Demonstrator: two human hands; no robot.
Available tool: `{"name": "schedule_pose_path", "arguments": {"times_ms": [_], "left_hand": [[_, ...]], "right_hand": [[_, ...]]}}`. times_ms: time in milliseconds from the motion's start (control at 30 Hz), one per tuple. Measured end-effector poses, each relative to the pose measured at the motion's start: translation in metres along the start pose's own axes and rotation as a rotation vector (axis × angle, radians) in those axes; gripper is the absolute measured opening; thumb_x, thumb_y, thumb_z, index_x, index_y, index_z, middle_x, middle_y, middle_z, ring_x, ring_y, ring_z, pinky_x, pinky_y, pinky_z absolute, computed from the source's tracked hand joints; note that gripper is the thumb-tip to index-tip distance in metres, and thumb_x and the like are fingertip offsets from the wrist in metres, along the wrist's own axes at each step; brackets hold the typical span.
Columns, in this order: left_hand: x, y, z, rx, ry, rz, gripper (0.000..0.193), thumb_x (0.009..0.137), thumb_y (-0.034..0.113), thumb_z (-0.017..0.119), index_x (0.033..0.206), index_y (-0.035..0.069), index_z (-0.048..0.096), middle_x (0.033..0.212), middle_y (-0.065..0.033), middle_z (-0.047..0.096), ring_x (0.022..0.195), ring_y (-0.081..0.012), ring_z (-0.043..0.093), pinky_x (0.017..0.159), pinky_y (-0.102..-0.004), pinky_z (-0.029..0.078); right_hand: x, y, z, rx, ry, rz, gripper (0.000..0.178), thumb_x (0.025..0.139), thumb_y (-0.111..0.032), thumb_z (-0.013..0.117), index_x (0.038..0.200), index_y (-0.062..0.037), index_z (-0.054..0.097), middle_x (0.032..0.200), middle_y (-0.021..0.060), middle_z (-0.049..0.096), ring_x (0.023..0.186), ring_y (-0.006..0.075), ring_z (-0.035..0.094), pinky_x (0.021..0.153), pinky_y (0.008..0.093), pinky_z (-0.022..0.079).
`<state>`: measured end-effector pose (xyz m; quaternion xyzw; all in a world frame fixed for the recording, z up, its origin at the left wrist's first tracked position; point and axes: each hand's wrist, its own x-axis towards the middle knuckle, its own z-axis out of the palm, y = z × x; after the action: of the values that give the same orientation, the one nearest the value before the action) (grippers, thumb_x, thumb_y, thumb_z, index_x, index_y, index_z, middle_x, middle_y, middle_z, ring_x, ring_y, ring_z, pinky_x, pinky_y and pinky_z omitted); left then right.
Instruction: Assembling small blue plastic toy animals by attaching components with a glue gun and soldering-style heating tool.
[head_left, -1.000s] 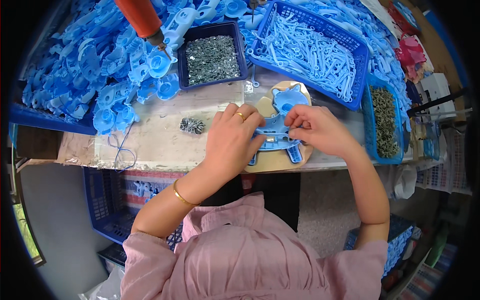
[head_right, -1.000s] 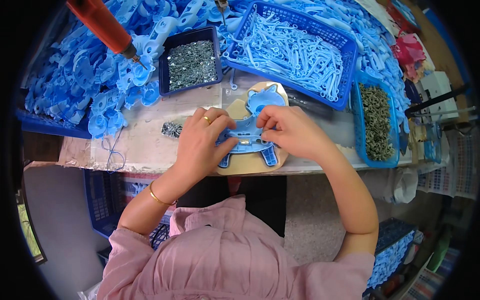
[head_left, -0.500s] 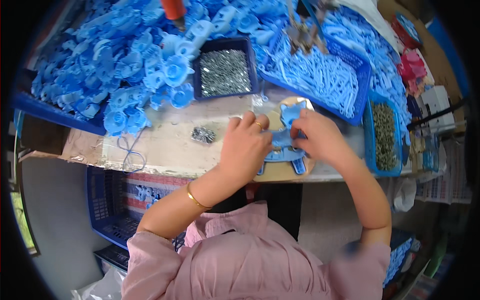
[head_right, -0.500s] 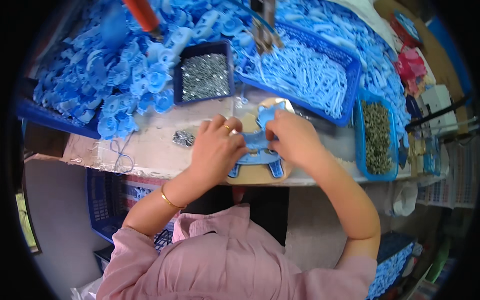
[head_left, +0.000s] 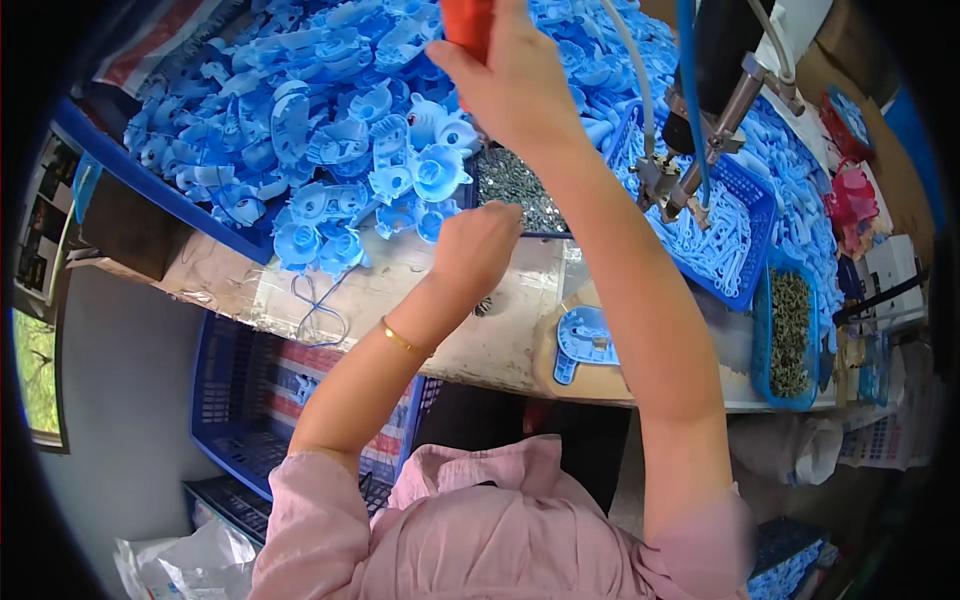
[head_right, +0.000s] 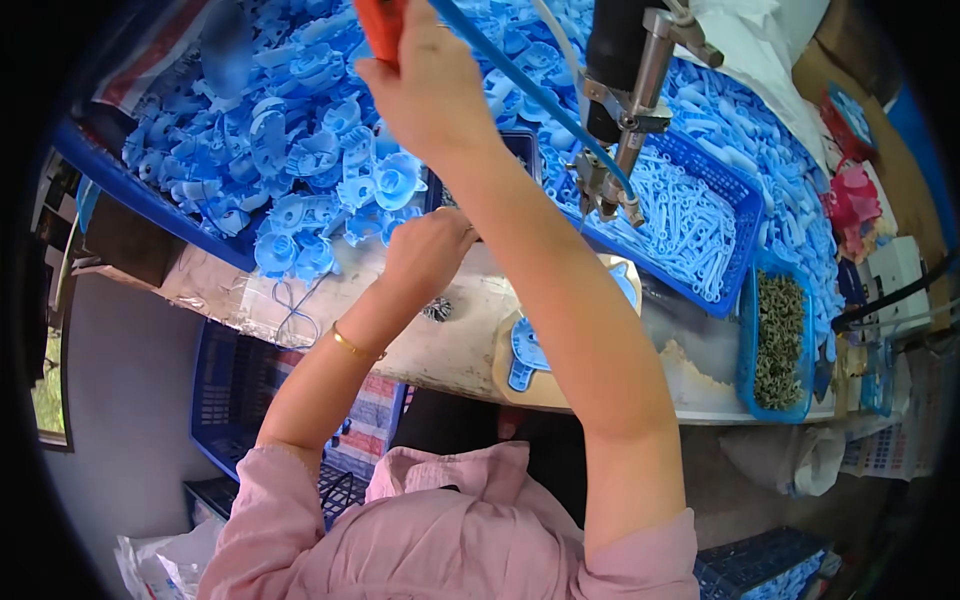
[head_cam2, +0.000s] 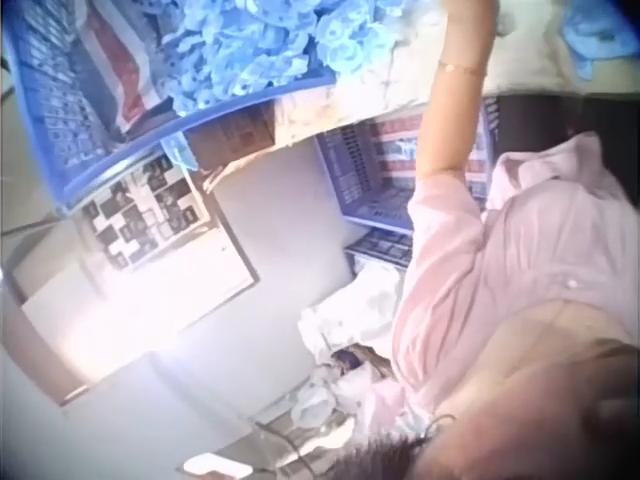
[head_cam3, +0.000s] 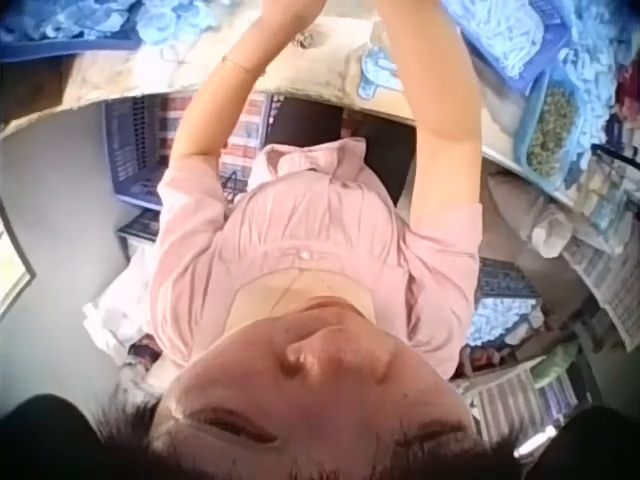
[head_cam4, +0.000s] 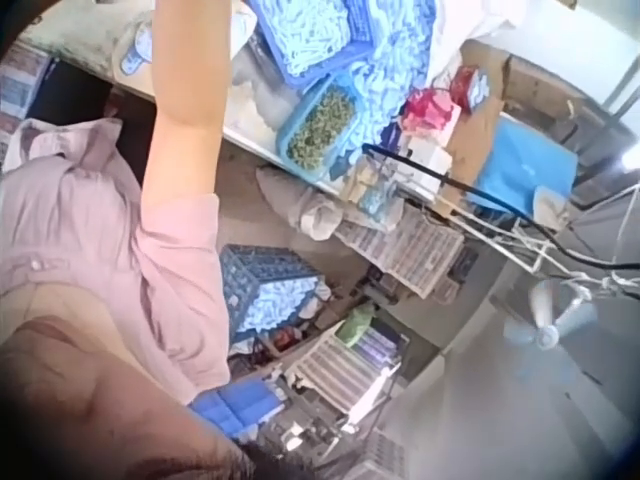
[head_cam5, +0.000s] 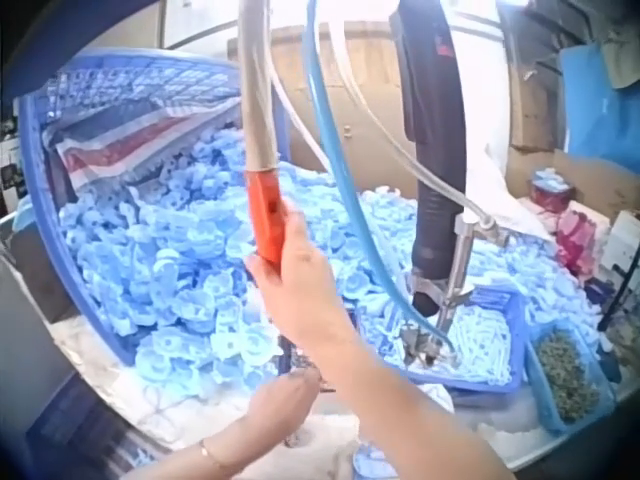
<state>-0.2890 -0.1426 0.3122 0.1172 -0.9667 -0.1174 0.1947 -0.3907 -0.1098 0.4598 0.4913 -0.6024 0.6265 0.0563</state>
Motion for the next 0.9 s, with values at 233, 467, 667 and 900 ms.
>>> {"name": "schedule_pose_path", "arguments": {"times_ms": [233,467,667,900], "left_hand": [[0.049,-0.008,0.028,0.124,-0.233,0.013,0.012,0.081,0.019,0.071,0.083,0.007,0.073,0.084,-0.0171,0.073,0.082,-0.0351,0.072,0.073,-0.0453,0.057],[0.045,-0.002,0.015,0.089,-0.171,0.039,0.01,0.078,0.006,0.068,0.087,0.008,0.069,0.084,-0.0133,0.073,0.081,-0.0317,0.073,0.069,-0.0423,0.058],[0.041,-0.002,0.017,0.125,-0.112,0.079,0.007,0.084,0.008,0.063,0.089,0.01,0.067,0.083,-0.013,0.072,0.079,-0.031,0.073,0.066,-0.0404,0.058],[0.014,0.013,0.014,-0.016,0.026,0.358,0.009,0.087,0.016,0.06,0.095,0.011,0.057,0.088,-0.0044,0.063,0.084,-0.0251,0.068,0.06,-0.0368,0.057]], "right_hand": [[-0.036,-0.003,-0.049,-0.158,-0.015,0.225,0.056,0.082,-0.024,0.083,0.127,-0.0019,0.059,0.114,0.008,0.065,0.096,0.0131,0.062,0.087,0.0302,0.051],[-0.062,0.004,-0.077,-0.177,-0.128,0.264,0.051,0.084,-0.018,0.08,0.128,-0.0012,0.058,0.118,0.0073,0.064,0.099,0.0133,0.062,0.088,0.0321,0.051],[-0.067,0.001,-0.091,-0.025,-0.09,0.311,0.049,0.08,-0.027,0.083,0.117,-0.002,0.063,0.101,0.0073,0.065,0.087,0.0167,0.062,0.081,0.0327,0.05],[-0.08,-0.004,-0.106,0.074,-0.152,0.4,0.04,0.089,-0.014,0.07,0.124,0.0012,0.056,0.108,0.0116,0.067,0.094,0.0166,0.065,0.088,0.0335,0.052]]}}
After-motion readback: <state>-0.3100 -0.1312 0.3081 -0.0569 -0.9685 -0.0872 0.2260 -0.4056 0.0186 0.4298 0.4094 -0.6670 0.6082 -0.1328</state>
